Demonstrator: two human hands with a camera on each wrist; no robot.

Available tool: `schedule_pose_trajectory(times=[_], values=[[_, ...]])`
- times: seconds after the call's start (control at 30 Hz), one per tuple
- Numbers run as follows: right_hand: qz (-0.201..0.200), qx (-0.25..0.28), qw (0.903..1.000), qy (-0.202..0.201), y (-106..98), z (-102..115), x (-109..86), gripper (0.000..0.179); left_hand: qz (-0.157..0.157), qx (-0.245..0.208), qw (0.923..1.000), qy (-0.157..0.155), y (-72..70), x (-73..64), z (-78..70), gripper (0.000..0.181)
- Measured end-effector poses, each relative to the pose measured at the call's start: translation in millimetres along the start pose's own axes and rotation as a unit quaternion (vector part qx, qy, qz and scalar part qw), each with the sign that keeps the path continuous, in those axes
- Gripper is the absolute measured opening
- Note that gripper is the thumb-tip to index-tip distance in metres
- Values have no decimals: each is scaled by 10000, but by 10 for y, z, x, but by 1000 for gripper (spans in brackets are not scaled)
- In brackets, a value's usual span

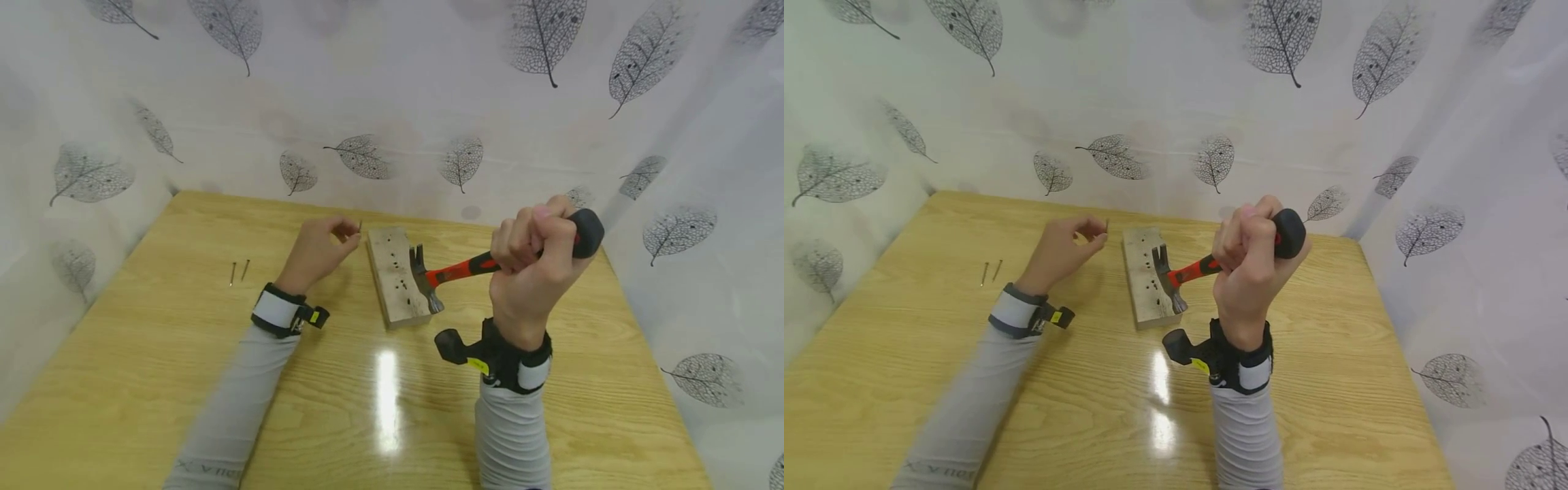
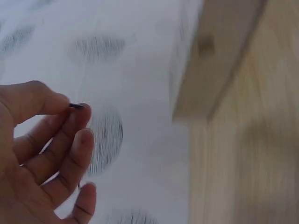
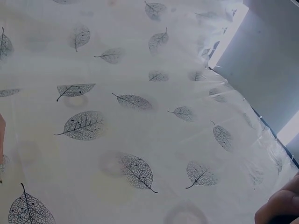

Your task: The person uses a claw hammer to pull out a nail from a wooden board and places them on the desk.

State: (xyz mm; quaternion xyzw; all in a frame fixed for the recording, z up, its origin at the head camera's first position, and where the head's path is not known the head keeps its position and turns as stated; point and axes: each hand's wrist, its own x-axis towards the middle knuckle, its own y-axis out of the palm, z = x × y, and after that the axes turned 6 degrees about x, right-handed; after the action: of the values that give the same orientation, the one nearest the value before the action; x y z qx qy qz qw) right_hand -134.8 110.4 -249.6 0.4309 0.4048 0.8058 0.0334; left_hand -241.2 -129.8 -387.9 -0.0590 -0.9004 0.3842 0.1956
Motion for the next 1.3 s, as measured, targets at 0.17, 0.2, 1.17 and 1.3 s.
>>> schedule_pose_trajectory(times=[0.17,0.2,1.17,1.3], values=[[25,10,10000,41,3,-6,1,33,428,943,9869,-1236,-512,-110,418,22],[27,-1,10000,44,3,-10,-1,30,541,1058,9825,-1437,-609,-146,500,23],[408,-828,9957,74,-34,-45,28,31,2192,2080,9093,-2862,-960,-494,963,22],[441,-846,9954,-50,-66,5,51,31,2009,2126,9144,-2797,-958,-462,905,35]])
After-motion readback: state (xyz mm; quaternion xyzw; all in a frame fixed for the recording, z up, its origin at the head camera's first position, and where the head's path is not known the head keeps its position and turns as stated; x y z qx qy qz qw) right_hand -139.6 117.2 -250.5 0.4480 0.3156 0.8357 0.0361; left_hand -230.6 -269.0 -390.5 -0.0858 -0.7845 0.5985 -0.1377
